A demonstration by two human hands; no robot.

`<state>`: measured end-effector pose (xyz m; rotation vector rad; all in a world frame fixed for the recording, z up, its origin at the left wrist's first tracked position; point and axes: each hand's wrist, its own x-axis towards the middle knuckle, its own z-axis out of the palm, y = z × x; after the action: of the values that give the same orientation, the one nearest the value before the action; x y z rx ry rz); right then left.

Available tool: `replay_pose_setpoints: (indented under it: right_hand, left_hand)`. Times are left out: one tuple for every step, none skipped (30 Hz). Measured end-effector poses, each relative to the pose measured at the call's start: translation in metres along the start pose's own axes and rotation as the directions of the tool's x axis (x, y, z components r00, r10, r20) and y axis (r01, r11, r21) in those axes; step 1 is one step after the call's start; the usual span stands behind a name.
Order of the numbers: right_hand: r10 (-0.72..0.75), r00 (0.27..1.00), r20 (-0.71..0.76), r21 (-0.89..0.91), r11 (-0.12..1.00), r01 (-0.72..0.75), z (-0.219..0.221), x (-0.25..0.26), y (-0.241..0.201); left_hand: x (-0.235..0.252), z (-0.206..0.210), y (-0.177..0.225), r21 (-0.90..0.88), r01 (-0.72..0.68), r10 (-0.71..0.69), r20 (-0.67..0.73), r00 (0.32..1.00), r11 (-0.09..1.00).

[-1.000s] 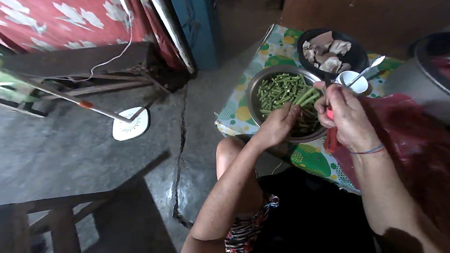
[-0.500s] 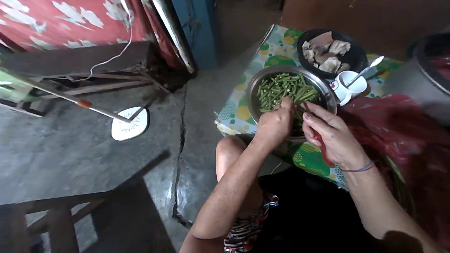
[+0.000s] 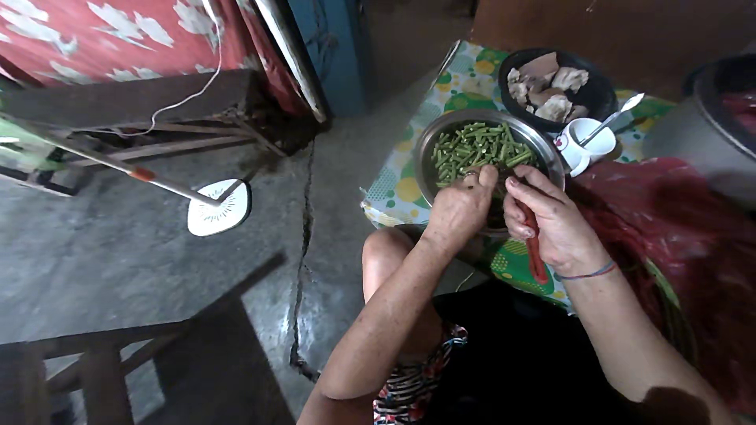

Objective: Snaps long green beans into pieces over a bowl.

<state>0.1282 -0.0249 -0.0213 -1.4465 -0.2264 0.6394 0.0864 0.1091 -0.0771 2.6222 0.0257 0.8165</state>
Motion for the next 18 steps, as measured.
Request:
replay_pose_setpoints:
  right_hand:
    - [0.008, 1.000, -0.012, 0.004, 1.000, -0.008, 0.001, 0.000, -0.001]
    - [0.021, 0.999, -0.030, 0.005, 1.000, -0.021, 0.001, 0.002, -0.002]
    - [0.040, 0.998, -0.051, 0.010, 0.999, -0.039, 0.001, 0.004, -0.003]
    - [0.056, 0.997, -0.055, 0.020, 0.998, -0.055, 0.001, 0.006, -0.003]
    - [0.068, 0.996, -0.050, 0.035, 0.997, -0.067, 0.000, 0.008, -0.003]
    - [0.081, 0.996, -0.044, 0.048, 0.996, -0.078, -0.002, 0.010, -0.003]
    - [0.089, 0.995, -0.046, 0.063, 0.994, -0.086, -0.004, 0.012, -0.003]
    - [0.098, 0.993, -0.063, 0.073, 0.993, -0.093, -0.006, 0.014, -0.002]
    - [0.103, 0.991, -0.088, 0.078, 0.992, -0.097, -0.009, 0.016, -0.001]
    - [0.096, 0.991, -0.092, 0.074, 0.993, -0.089, -0.012, 0.018, -0.001]
    - [0.079, 0.994, -0.072, 0.061, 0.995, -0.075, -0.016, 0.018, -0.002]
    - [0.059, 0.998, -0.037, 0.027, 0.998, -0.058, -0.018, 0.017, -0.003]
    - [0.031, 1.000, -0.007, -0.019, 0.999, -0.031, -0.018, 0.016, -0.004]
    - [-0.006, 1.000, 0.017, -0.070, 0.997, 0.007, -0.018, 0.015, -0.006]
    - [-0.051, 0.998, 0.038, -0.131, 0.990, 0.055, -0.019, 0.015, -0.006]
    - [-0.099, 0.994, 0.052, -0.194, 0.975, 0.107, -0.020, 0.015, -0.006]
    - [-0.141, 0.988, 0.062, -0.252, 0.956, 0.152, -0.020, 0.016, -0.005]
    - [-0.171, 0.983, 0.066, -0.308, 0.933, 0.183, -0.020, 0.017, -0.004]
  left_hand:
    - [0.000, 0.000, 0.000, 0.003, -0.018, 0.018, -0.012, 1.000, 1.000]
    - [0.000, 0.001, 0.001, 0.010, -0.044, 0.044, -0.025, 0.999, 0.999]
    - [0.000, 0.002, 0.003, 0.009, -0.061, 0.061, -0.033, 0.998, 0.998]
    - [0.000, 0.002, 0.004, -0.001, -0.060, 0.060, -0.024, 0.998, 0.998]
    - [0.000, 0.000, 0.005, -0.039, -0.033, 0.033, 0.006, 0.999, 0.999]
    - [0.001, -0.004, 0.006, -0.108, 0.032, -0.024, 0.072, 0.997, 0.994]
    - [0.003, -0.010, 0.006, -0.212, 0.122, -0.087, 0.167, 0.982, 0.970]
    - [0.007, -0.018, 0.007, -0.332, 0.217, -0.126, 0.273, 0.954, 0.918]
    - [0.010, -0.023, 0.005, -0.456, 0.294, -0.136, 0.347, 0.928, 0.840]
    - [0.012, -0.024, 0.002, -0.561, 0.342, -0.125, 0.389, 0.913, 0.754]
    - [0.013, -0.024, -0.001, -0.642, 0.360, -0.101, 0.403, 0.909, 0.677]
    - [0.013, -0.024, -0.004, -0.700, 0.376, -0.080, 0.418, 0.905, 0.607]
    - [0.013, -0.025, -0.005, -0.733, 0.403, -0.066, 0.442, 0.895, 0.548]
    - [0.012, -0.026, -0.006, -0.747, 0.436, -0.055, 0.476, 0.878, 0.502]
    - [0.012, -0.027, -0.006, -0.746, 0.480, -0.051, 0.518, 0.854, 0.462]
    - [0.012, -0.028, -0.005, -0.738, 0.514, -0.046, 0.552, 0.832, 0.438]
    - [0.011, -0.029, -0.005, -0.728, 0.531, -0.042, 0.573, 0.819, 0.433]
    - [0.011, -0.029, -0.006, -0.718, 0.536, -0.033, 0.585, 0.811, 0.443]
